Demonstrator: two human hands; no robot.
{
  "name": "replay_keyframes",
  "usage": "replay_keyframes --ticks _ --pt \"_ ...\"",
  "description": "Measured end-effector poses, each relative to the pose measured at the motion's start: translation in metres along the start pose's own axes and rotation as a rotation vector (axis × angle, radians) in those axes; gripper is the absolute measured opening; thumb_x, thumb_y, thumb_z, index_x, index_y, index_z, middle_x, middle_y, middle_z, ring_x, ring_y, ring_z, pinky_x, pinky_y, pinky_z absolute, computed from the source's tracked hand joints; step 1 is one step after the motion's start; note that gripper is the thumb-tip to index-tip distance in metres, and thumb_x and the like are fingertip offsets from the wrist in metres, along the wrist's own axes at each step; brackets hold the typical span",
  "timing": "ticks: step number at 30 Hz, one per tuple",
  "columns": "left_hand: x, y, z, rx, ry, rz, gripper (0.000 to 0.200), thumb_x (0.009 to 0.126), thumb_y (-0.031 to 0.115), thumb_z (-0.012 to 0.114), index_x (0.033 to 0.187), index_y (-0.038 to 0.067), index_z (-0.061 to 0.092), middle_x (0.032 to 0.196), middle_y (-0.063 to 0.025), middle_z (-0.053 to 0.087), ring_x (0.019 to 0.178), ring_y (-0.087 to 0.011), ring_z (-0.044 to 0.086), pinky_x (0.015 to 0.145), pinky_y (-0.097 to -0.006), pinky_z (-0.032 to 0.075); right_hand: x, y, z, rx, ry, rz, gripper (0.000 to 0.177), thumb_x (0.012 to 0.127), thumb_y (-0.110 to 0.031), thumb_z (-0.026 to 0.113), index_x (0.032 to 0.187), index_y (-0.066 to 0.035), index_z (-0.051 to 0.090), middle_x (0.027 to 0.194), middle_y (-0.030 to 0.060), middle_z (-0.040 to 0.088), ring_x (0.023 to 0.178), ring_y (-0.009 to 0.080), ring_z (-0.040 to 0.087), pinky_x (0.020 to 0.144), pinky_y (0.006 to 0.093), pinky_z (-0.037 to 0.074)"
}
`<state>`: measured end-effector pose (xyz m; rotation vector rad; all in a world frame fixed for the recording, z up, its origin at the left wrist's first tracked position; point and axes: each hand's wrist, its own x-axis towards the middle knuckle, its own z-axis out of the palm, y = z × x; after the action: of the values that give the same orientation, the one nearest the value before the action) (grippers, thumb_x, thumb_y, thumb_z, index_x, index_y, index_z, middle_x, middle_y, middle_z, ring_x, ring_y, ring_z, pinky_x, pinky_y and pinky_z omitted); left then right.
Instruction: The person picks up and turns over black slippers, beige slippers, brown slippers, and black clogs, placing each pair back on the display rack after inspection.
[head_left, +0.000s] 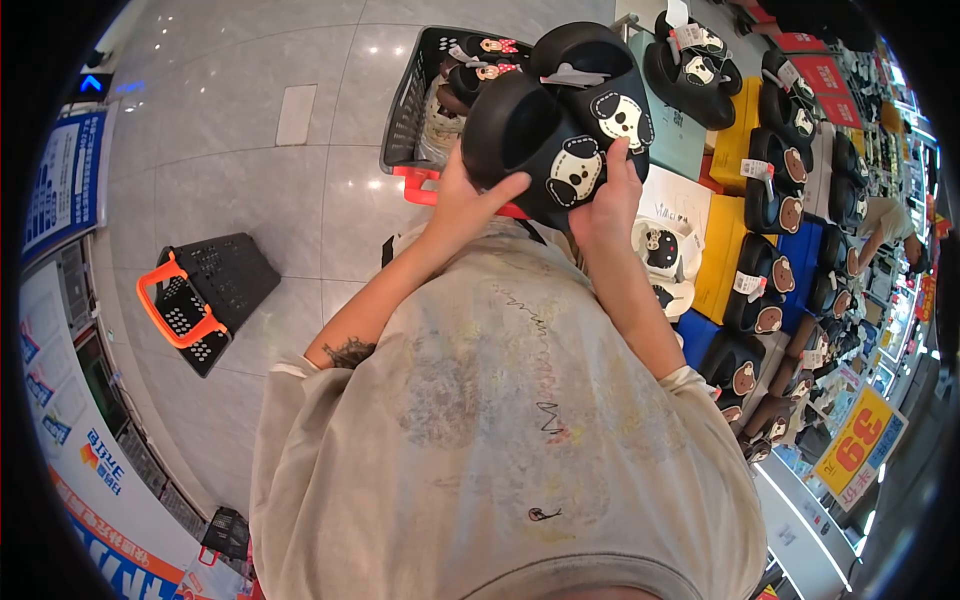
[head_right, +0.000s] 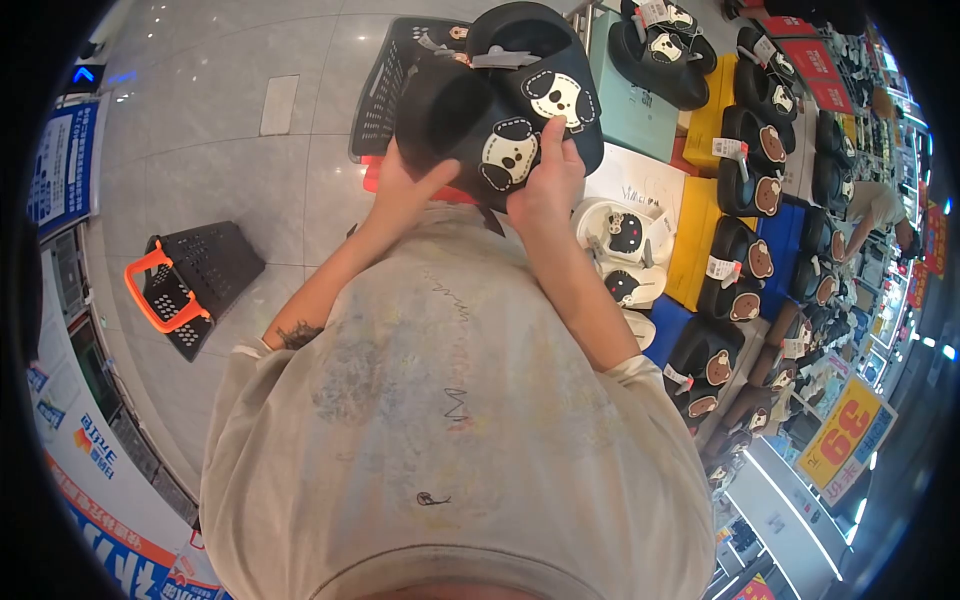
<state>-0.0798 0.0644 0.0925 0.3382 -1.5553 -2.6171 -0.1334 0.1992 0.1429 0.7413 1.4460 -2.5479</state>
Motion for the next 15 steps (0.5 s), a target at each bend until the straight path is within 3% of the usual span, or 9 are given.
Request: replay_keyframes --ticks 2,4,6,8,12,15 --pt "0.002 0.005 -0.002 -0.124 0.012 -0.149 0.056 0.077 0.006 0.071 0.122 0.000 0.040 0.114 -0.0105 0.055 0.104 -0.0160 0.054 0.091 -0.0299 0.045 -0.002 0.003 -0.004 -0.073 0.014 -0.142 0.024 0.095 -0.024 0.048 0.100 -0.001 0.054 0.094 0.0061 0.062 0.082 0.0157 0.063 0.073 0.0329 0.055" --pt "0.004 0.009 -0.008 -0.057 -0.038 -0.159 0.052 0.078 0.004 0.068 0.122 0.000 0.041 0.113 -0.0103 0.056 0.103 -0.0157 0.055 0.089 -0.0294 0.046 -0.002 0.010 -0.010 -0.092 -0.010 -0.218 0.023 0.095 -0.020 0.049 0.099 0.002 0.056 0.093 0.0064 0.063 0.081 0.0123 0.062 0.072 0.0279 0.053" --pt "0.002 0.013 -0.015 0.014 -0.086 -0.170 0.048 0.080 0.002 0.066 0.121 0.000 0.042 0.111 -0.0101 0.057 0.102 -0.0153 0.056 0.088 -0.0288 0.047 -0.002 0.015 -0.019 -0.209 -0.171 -0.340 0.023 0.094 -0.017 0.051 0.102 0.003 0.058 0.095 0.0065 0.064 0.080 0.0103 0.061 0.071 0.0239 0.050" --pt "-0.003 0.016 -0.021 0.021 -0.110 -0.357 0.050 0.078 -0.001 0.064 0.124 0.002 0.043 0.115 -0.0083 0.055 0.105 -0.0169 0.054 0.087 -0.0301 0.047 -0.001 0.016 -0.026 -0.259 -0.215 -0.338 0.023 0.093 -0.015 0.052 0.104 0.004 0.059 0.096 0.0062 0.064 0.081 0.0088 0.060 0.073 0.0224 0.048" --pt "-0.004 -0.008 -0.034 -0.088 0.011 -0.253 0.052 0.075 -0.006 0.063 0.123 0.002 0.045 0.116 -0.0087 0.055 0.104 -0.0169 0.055 0.085 -0.0297 0.050 -0.002 0.019 -0.025 -0.444 -0.393 -0.295 0.023 0.092 -0.016 0.055 0.105 0.003 0.059 0.096 0.0059 0.064 0.083 0.0091 0.059 0.075 0.0227 0.047" --pt "-0.002 -0.008 -0.036 -0.057 -0.063 -0.134 0.061 0.070 -0.013 0.063 0.125 0.002 0.041 0.115 -0.0073 0.056 0.106 -0.0149 0.054 0.088 -0.0278 0.047 -0.006 0.020 -0.019 -0.434 -0.278 -0.319 0.026 0.094 -0.017 0.050 0.103 0.005 0.060 0.095 0.0081 0.064 0.083 0.0117 0.060 0.072 0.0252 0.050"
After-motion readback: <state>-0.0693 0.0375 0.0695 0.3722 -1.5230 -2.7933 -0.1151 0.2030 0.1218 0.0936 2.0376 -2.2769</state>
